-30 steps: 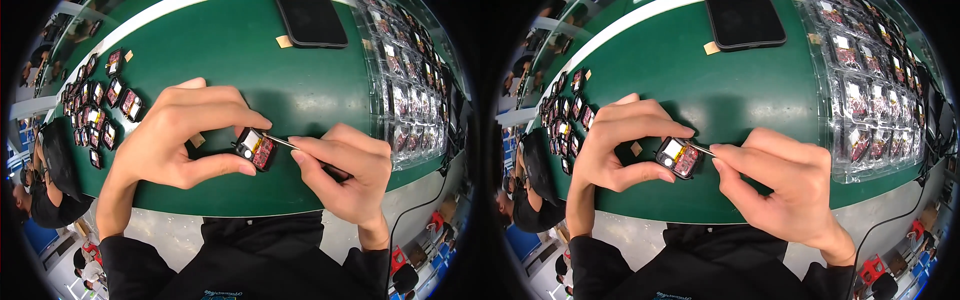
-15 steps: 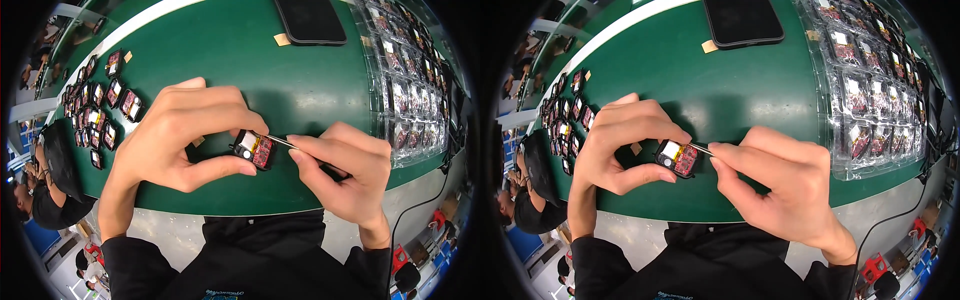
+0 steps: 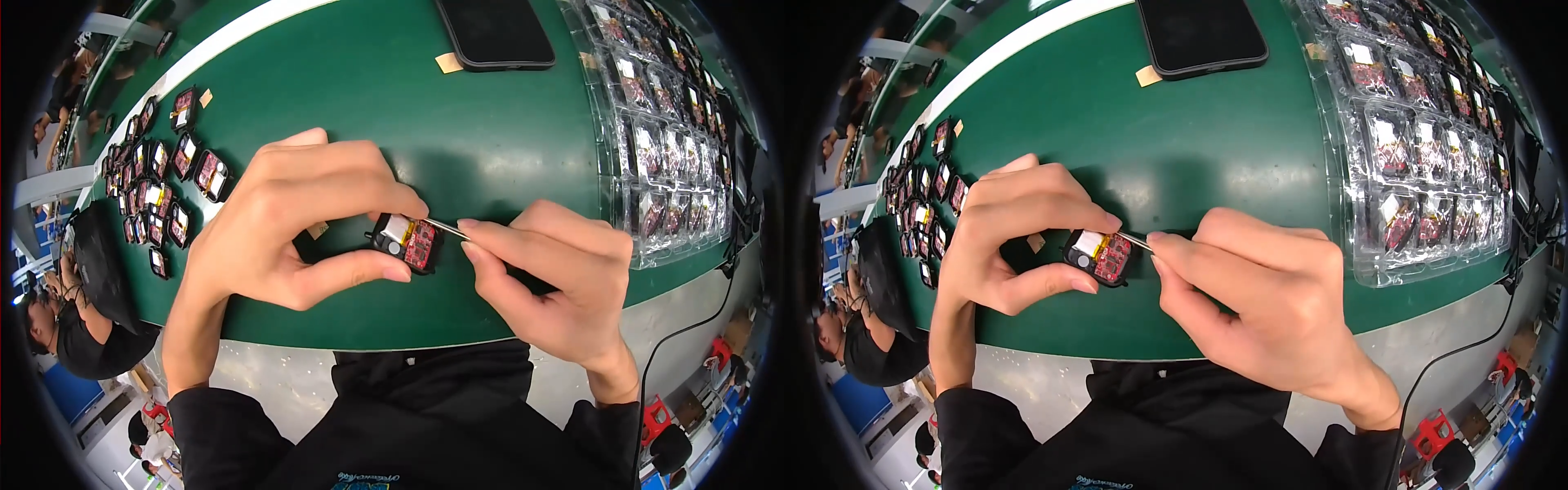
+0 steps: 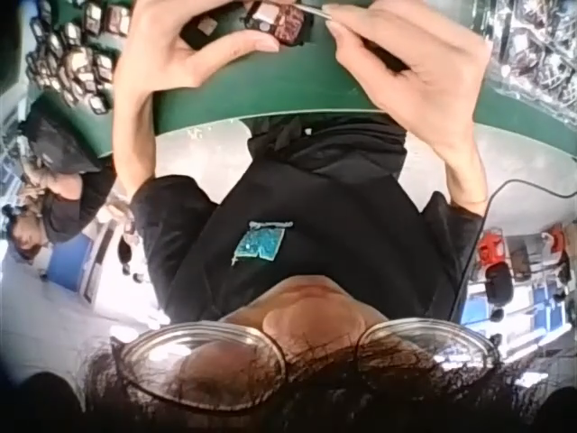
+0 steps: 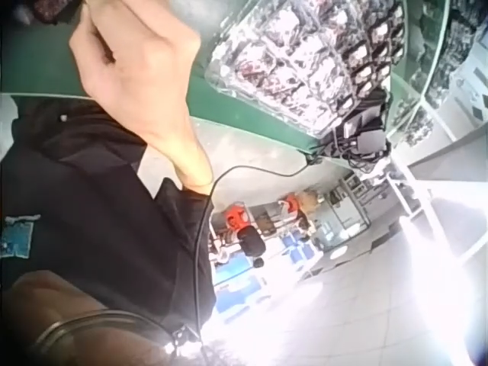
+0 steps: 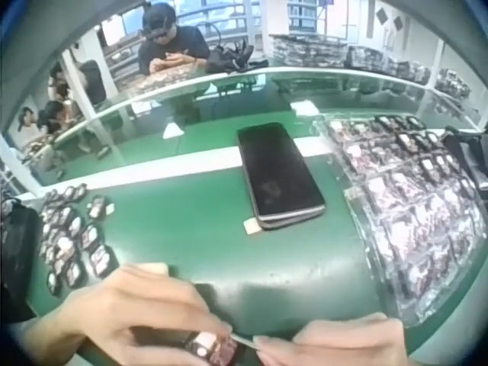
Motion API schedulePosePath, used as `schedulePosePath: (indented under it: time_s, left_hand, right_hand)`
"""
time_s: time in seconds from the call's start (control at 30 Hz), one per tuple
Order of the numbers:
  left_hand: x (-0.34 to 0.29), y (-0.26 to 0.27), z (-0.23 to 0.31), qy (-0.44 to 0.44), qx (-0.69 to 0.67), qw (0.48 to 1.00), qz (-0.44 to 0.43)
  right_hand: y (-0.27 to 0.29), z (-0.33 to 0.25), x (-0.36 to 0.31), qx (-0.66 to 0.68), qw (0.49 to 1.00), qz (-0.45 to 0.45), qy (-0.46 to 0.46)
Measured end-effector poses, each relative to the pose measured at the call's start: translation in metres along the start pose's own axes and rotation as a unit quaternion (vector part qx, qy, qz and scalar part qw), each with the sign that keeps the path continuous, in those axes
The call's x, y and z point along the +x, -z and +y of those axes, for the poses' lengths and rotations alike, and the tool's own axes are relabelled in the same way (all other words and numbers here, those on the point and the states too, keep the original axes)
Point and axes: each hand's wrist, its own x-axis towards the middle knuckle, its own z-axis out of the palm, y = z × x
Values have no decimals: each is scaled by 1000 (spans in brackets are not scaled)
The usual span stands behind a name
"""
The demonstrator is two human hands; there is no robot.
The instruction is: Assemble small electronic components, possibly smartwatches, at a factory workbench using a pick tool.
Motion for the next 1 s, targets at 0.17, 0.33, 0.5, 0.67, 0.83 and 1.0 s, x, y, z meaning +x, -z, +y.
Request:
schedulePosePath:
  time_s: [0.17, 0.33, 0.5, 0.67, 0.83, 1.0]
  left_hand:
    - [0, 0, 3, 7, -9, 1000, -4]
    - [-1, -2, 0, 2, -19, 1000, 0]
    - [1, -3, 3, 39, -53, 998, 20]
    - [1, -1, -5, 18, -25, 1000, -6]
    - [-4, 1, 1, 33, -21, 999, -3]
    - [-3, 1, 5, 65, -84, 994, -4]
  right_hand:
    - [-3, 2, -5, -9, 999, 7, 37]
    - [-1, 1, -5, -8, 999, 8, 39]
    - [13, -2, -3, 27, 998, 38, -50]
    - [1, -5, -2, 114, 984, 66, -120]
    - [-1, -14, 5, 32, 998, 8, -53]
    - [-18, -20, 2, -106, 994, -22, 14]
